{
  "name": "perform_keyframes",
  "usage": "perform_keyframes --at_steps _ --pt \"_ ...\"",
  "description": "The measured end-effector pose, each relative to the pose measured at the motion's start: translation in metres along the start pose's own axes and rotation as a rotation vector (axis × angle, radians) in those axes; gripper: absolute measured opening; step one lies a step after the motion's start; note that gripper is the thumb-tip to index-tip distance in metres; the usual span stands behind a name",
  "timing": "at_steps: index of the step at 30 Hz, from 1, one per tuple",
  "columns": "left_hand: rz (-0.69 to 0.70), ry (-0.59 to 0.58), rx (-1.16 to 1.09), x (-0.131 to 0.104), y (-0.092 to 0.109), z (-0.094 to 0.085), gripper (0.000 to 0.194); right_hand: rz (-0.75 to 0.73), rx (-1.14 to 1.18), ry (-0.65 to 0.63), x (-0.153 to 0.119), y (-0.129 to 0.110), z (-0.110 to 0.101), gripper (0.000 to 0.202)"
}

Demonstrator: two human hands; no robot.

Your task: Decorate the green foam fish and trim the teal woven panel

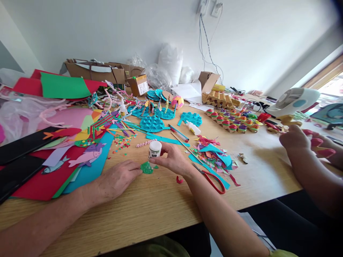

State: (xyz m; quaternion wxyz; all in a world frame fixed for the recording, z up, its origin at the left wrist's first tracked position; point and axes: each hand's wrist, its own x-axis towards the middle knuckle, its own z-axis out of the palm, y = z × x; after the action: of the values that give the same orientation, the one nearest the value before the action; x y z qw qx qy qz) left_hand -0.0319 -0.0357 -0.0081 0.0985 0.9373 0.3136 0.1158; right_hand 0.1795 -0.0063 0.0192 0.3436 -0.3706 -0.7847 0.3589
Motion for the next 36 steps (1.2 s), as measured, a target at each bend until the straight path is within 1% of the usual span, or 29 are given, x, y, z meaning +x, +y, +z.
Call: perform_keyframes --at_steps 3,7,13,17,20,25,30,33,36 --pt "0.001 0.014 -0.014 0.000 0.000 0.000 0.031 -0.006 -0.006 0.026 0.000 0.002 0.001 0.020" --pt "0.007 0.009 0.022 0.000 0.000 0.000 0.031 -0.017 0.008 0.067 0.000 0.004 0.004 0.019" --pt "0.016 -0.005 0.037 -0.001 -0.002 0.003 0.030 -0.049 0.021 0.050 0.002 0.005 0.011 0.020" --pt "0.008 0.002 0.004 -0.002 -0.003 0.005 0.030 -0.023 0.025 0.070 0.001 0.005 0.010 0.022" --pt "0.003 0.018 -0.023 -0.003 -0.005 0.006 0.031 -0.036 0.006 0.084 0.002 0.004 0.010 0.020" --pt "0.003 -0.005 -0.032 -0.002 -0.005 0.007 0.030 -0.035 -0.017 0.071 0.003 0.003 0.016 0.023" --pt "-0.002 0.016 -0.068 -0.002 -0.006 0.008 0.031 -0.026 -0.018 0.072 0.004 0.003 0.018 0.024" --pt "-0.005 0.014 -0.058 -0.002 -0.007 0.009 0.030 -0.038 -0.019 0.052 0.004 0.003 0.019 0.023" --pt "-0.012 0.014 -0.035 -0.003 -0.007 0.009 0.030 -0.037 -0.031 0.061 0.004 0.003 0.019 0.024"
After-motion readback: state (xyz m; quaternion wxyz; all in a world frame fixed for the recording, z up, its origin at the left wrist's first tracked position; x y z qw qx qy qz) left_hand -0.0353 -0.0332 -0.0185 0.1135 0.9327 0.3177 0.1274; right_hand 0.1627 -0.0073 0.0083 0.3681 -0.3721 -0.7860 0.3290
